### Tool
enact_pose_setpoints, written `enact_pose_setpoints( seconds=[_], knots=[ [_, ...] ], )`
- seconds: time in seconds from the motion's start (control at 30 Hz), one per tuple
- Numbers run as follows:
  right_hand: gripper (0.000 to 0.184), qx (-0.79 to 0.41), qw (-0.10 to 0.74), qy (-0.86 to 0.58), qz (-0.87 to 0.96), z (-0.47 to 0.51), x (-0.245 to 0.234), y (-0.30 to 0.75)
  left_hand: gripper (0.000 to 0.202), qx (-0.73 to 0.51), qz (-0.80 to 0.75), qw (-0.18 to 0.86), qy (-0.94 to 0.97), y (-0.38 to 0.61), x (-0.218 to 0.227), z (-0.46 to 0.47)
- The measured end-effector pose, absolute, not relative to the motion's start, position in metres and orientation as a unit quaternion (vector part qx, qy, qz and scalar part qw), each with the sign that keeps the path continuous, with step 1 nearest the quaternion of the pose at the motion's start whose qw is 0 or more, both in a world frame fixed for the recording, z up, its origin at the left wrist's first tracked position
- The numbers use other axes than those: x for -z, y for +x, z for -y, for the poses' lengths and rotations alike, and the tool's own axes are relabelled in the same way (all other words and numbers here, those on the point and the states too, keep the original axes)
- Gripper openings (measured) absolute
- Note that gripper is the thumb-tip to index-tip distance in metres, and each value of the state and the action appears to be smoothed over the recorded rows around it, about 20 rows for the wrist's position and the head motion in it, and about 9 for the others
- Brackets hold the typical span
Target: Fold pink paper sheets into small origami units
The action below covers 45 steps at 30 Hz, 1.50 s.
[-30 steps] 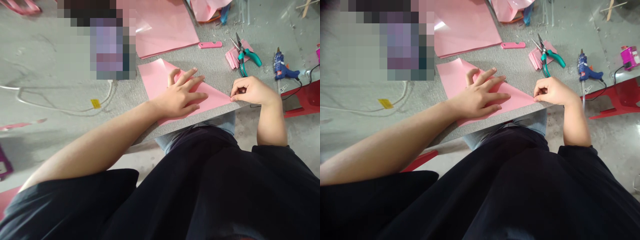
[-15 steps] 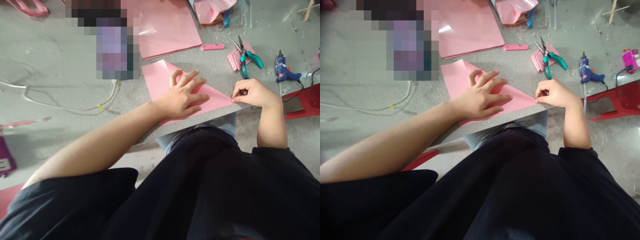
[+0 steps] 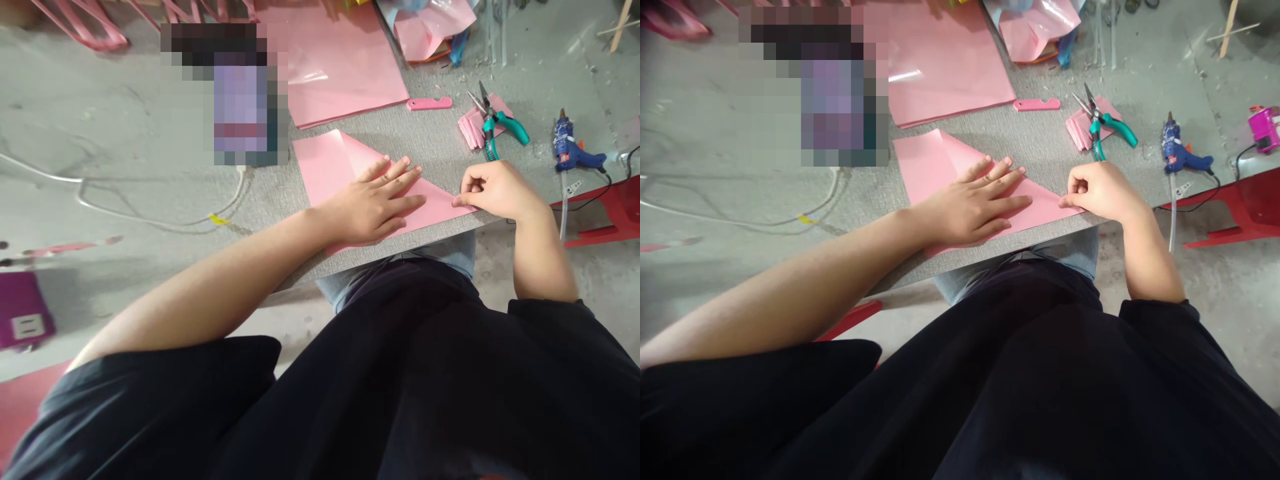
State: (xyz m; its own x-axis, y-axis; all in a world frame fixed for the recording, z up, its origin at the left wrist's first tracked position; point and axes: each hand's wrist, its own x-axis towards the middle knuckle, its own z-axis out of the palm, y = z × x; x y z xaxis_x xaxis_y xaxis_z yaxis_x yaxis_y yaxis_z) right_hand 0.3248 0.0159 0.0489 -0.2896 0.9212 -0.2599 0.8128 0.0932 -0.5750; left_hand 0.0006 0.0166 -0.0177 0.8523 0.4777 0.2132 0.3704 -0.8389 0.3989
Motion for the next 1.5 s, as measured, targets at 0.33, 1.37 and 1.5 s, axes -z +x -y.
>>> enact_pose_setpoints(
  seconds=[0.33, 1.37, 1.5],
  knots=[
    [0.04, -0.208, 0.038, -0.593, 0.777, -0.042, -0.051, 0.274, 0.067, -0.164, -0.205, 0.144, 0.954, 0.001, 0.022, -0.017],
    [0.044, -0.144, -0.03, -0.541, 0.828, -0.13, -0.057, 0.154, 0.029, -0.232, -0.149, 0.142, 0.951, 0.012, 0.014, -0.015],
    [0.044, -0.162, -0.086, -0.567, 0.803, -0.11, -0.069, 0.201, 0.029, -0.232, -0.178, 0.148, 0.945, 0.009, 0.014, -0.014]
  ],
)
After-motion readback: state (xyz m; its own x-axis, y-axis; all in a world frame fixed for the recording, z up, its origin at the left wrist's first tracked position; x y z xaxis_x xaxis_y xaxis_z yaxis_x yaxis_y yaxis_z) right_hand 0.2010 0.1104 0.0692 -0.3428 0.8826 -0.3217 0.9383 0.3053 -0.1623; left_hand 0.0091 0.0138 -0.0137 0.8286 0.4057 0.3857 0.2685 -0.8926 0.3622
